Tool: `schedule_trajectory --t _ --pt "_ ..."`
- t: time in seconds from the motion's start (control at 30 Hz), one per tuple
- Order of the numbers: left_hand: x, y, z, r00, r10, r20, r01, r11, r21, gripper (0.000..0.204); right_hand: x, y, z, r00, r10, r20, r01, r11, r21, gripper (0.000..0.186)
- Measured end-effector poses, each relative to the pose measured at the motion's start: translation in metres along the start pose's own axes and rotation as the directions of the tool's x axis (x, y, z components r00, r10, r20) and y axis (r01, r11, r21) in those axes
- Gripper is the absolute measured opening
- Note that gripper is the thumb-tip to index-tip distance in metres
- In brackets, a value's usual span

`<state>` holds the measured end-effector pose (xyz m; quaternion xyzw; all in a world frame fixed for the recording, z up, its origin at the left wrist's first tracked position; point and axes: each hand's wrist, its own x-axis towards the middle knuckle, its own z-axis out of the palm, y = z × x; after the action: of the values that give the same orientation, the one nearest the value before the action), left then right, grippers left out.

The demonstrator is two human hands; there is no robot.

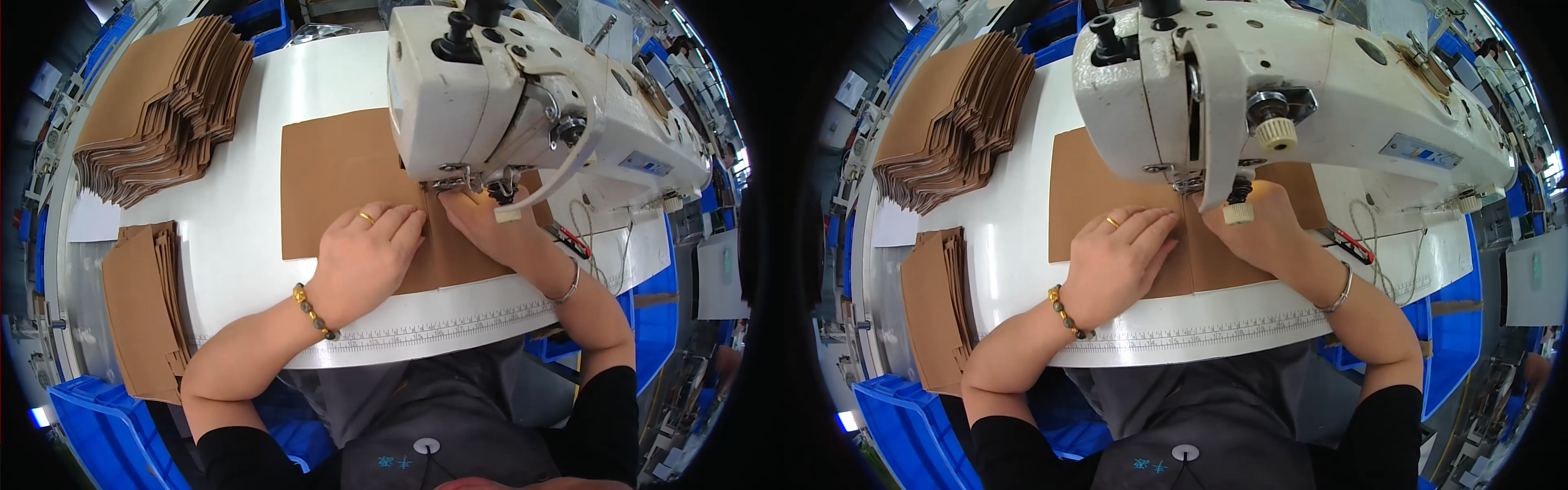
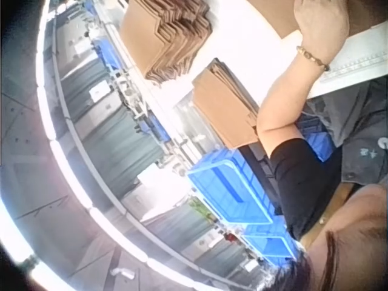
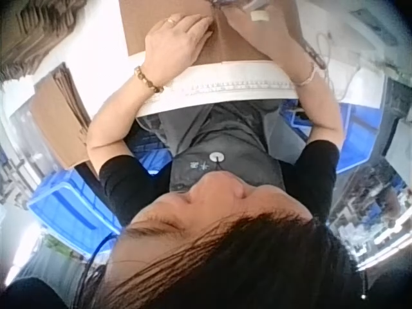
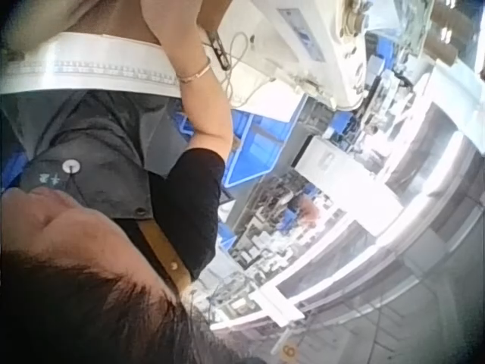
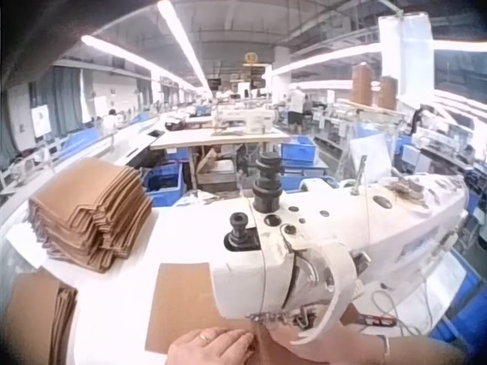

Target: Sewing rectangular leather or fabric panels using an industrial sewing machine.

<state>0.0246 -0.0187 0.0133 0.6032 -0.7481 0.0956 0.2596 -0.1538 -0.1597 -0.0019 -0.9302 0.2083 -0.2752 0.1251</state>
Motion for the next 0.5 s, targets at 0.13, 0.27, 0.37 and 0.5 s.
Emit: schedule_trajectory --t 0.13,0.27,0.37,0.5 --pt "0.008 -0.010 0.006 1.000 -0.024 0.018 0.023 0.999 0.046 0.028 -0.011 -0.011 -0.006 0.972 -0.212 0.103 0.232 0.936 -0.266 0.018" --pt "0.014 -0.018 0.017 0.999 0.013 -0.039 -0.014 1.000 -0.023 0.028 -0.010 -0.014 -0.007 0.963 -0.233 0.133 0.253 0.955 -0.158 0.022" --pt "0.014 -0.025 0.017 0.999 0.025 -0.030 -0.027 0.997 -0.071 0.023 -0.014 -0.021 -0.016 0.946 -0.288 0.151 0.320 0.906 -0.278 0.024" --pt "0.012 -0.036 0.013 1.000 0.006 -0.021 -0.005 0.999 0.042 0.017 -0.012 -0.029 -0.024 0.948 -0.269 0.169 0.311 0.893 -0.325 0.031"
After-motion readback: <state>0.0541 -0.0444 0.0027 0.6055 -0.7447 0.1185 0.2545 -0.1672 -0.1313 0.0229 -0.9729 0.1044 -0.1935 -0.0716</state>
